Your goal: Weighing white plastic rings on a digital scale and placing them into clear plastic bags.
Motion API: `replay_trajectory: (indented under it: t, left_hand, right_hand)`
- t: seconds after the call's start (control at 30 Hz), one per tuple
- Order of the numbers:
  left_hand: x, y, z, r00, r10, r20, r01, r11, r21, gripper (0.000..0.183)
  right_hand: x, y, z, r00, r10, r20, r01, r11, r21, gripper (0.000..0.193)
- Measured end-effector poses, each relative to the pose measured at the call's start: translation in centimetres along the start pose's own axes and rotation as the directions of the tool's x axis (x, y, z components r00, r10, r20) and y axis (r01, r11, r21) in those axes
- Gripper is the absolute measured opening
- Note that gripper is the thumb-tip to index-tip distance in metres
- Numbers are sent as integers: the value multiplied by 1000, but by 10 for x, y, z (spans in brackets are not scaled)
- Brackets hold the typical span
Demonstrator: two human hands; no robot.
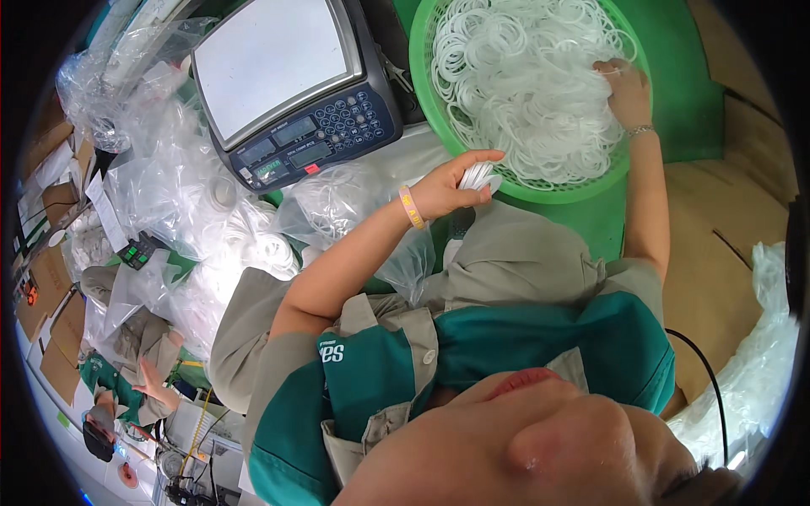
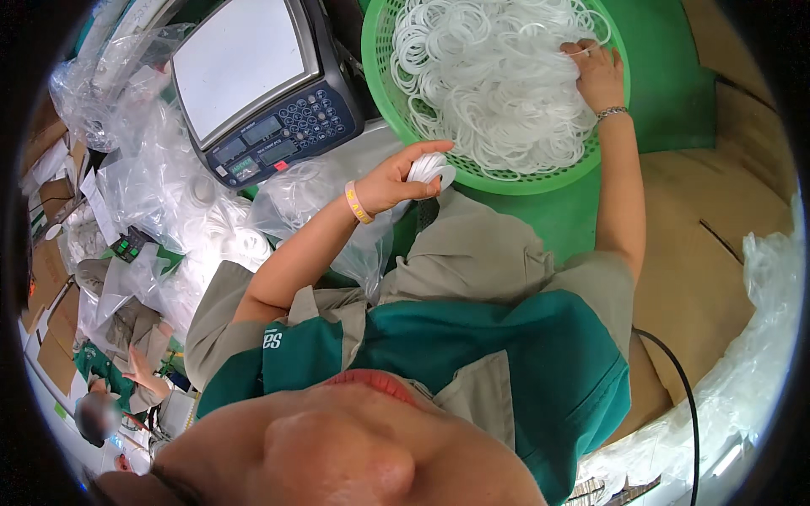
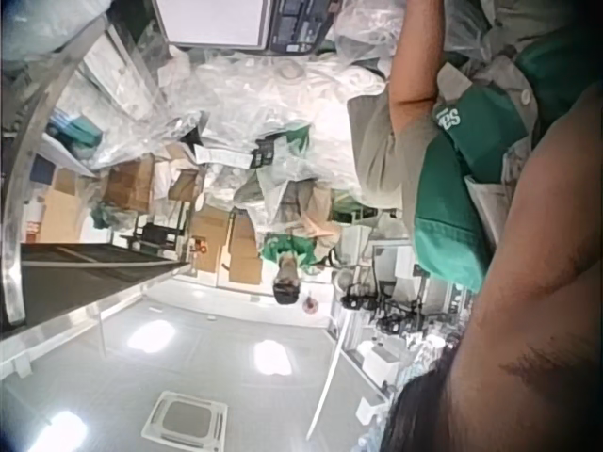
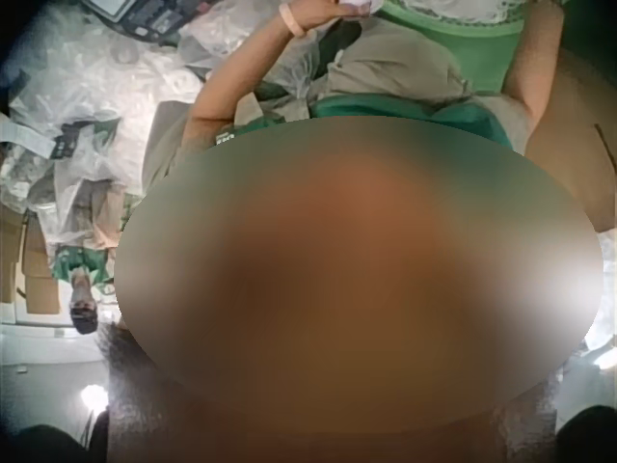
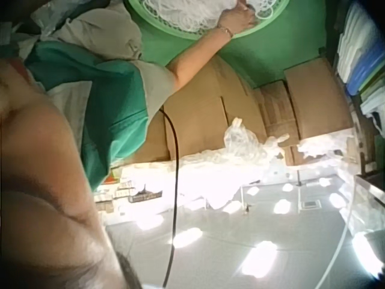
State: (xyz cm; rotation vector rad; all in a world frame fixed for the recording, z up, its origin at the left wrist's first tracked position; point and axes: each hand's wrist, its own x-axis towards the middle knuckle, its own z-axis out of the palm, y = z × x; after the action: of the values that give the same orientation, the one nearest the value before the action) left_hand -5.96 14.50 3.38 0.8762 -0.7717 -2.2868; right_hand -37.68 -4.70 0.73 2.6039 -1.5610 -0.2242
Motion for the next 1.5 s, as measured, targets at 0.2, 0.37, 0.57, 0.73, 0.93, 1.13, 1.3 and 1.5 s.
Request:
replay_trajectory:
  t: [0.2, 0.37, 0.57, 0.73, 0.93, 1.13, 1.3, 1.5]
  left_hand:
    - [-3, 5, -1, 991, -40, 131, 47, 997, -56, 64]
    - [-7, -2, -3, 982, -59, 178, 66, 997, -31, 60]
    - [-1, -6, 4, 969, -46, 241, 55, 998, -31, 58]
    - [-3, -5, 2, 980, -43, 196, 40, 999, 18, 54]
    - [-2, -9, 0, 980, -47, 194, 51, 999, -15, 52]
    - [-1, -8, -2, 978, -70, 197, 67, 998, 20, 51]
    - [-6, -13, -2, 982, -72, 176, 69, 997, 19, 50]
    - [-1, -13, 5, 974, -88, 209, 84, 996, 25, 50]
  right_hand:
    - [-23, -11, -61, 835, 266, 482, -256, 963, -89, 70]
    - [-24, -70, -73, 971, 70, 230, -131, 956, 262, 55]
    - [-29, -194, -1, 901, -267, 340, 222, 961, 166, 76]
    - [7, -176, 58, 985, -151, 79, 141, 983, 114, 39]
    - [37, -65, 45, 976, 216, -7, -204, 936, 288, 23]
    - [12, -7, 21, 958, 268, 98, -285, 894, 345, 58]
    - [-29, -117, -9, 977, 128, 169, -174, 941, 291, 103]
    - [-25, -189, 23, 927, 42, 374, -61, 997, 38, 90]
